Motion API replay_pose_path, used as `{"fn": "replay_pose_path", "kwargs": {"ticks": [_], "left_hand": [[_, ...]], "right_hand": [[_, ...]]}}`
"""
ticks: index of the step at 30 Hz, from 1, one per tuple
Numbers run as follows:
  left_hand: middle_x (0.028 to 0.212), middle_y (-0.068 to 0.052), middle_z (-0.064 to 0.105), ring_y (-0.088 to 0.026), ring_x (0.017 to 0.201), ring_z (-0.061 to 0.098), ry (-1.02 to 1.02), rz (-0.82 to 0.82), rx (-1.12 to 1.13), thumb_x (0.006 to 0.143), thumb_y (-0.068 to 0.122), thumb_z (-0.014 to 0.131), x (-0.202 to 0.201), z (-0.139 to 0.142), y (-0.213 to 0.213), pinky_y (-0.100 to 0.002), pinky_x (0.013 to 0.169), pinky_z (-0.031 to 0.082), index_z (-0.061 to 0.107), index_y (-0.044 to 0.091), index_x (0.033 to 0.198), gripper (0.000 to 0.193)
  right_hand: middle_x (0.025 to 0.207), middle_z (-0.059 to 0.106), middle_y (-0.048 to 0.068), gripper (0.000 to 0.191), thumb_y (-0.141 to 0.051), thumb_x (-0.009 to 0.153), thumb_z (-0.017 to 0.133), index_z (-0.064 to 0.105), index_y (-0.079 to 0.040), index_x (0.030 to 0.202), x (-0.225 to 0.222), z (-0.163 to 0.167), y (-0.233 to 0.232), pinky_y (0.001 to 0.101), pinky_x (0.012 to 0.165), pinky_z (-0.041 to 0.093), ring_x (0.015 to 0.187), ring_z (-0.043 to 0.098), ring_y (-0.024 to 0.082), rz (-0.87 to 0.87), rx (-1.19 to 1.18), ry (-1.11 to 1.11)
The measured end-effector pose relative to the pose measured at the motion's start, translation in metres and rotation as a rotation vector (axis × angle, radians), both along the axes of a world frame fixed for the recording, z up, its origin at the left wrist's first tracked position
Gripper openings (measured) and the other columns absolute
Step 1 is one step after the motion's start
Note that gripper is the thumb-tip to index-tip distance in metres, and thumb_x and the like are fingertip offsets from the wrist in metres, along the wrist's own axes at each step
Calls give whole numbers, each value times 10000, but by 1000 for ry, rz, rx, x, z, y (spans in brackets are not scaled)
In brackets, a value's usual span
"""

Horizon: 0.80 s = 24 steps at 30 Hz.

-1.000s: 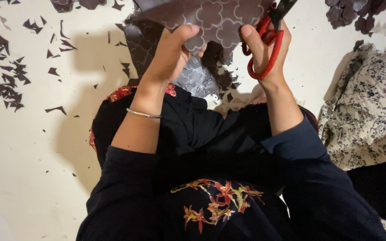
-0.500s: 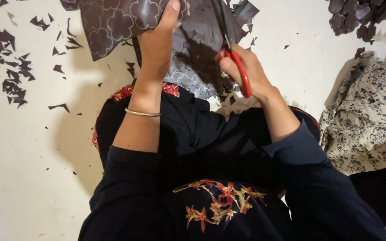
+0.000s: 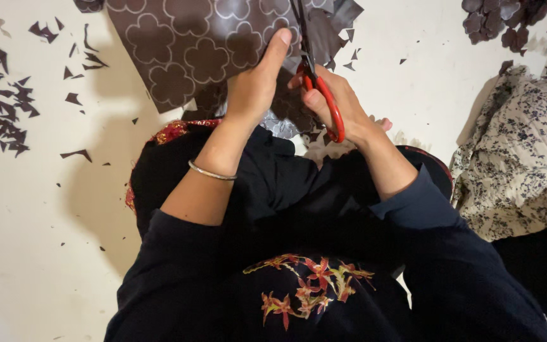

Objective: The person uses red-handled scissors to cut a piece of dark brown patterned fabric. They hold the fabric with one hand and cut along a patterned line with the other, creating small cutouts that fall to the floor.

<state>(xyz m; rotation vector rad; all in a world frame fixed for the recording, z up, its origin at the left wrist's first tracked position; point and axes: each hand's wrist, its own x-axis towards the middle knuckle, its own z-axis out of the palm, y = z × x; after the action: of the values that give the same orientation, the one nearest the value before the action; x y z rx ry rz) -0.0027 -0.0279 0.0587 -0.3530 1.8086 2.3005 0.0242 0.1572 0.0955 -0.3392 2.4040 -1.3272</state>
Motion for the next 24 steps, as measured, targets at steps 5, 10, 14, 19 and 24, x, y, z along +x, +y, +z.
{"fn": "replay_pose_path", "kwargs": {"ticks": [5,10,14,19,24], "left_hand": [[1033,-26,773,-144,949,702,160,34,-109,996,386,668,7,-4,12,-311,865,553,752,52,1106,361],[1058,-9,776,-130,967,701,98,-2,-103,1011,391,643,9,-11,13,-292,882,543,750,59,1136,370],[1085,-20,759,-134,992,690,189,51,-36,1030,376,653,10,-15,18,-296,903,552,734,32,1161,377],[1097,-16,748,-124,999,684,234,48,18,1055,341,640,13,-16,19,-289,909,546,724,15,1170,356],[1073,-15,734,-125,963,671,339,79,60,1076,297,637,14,-13,22,-292,885,551,715,7,1158,312]], "right_hand": [[788,533,12,1010,-956,856,364,634,-19,1123,4,0,0,282,646,455,724,557,124,-58,-92,-98],[736,528,0,1023,-987,802,347,593,-30,1066,1,-4,-2,266,586,452,658,546,107,-52,-131,-121],[708,515,11,1021,-1001,784,340,561,-32,1018,2,-2,-2,259,555,444,620,537,112,-58,-153,-144],[703,481,5,1013,-1017,762,361,533,-35,941,6,-1,-3,255,515,417,592,495,111,-105,-190,-173],[677,466,1,980,-1009,756,400,523,-44,882,8,-5,-4,249,496,407,570,485,104,-143,-249,-180]]}}
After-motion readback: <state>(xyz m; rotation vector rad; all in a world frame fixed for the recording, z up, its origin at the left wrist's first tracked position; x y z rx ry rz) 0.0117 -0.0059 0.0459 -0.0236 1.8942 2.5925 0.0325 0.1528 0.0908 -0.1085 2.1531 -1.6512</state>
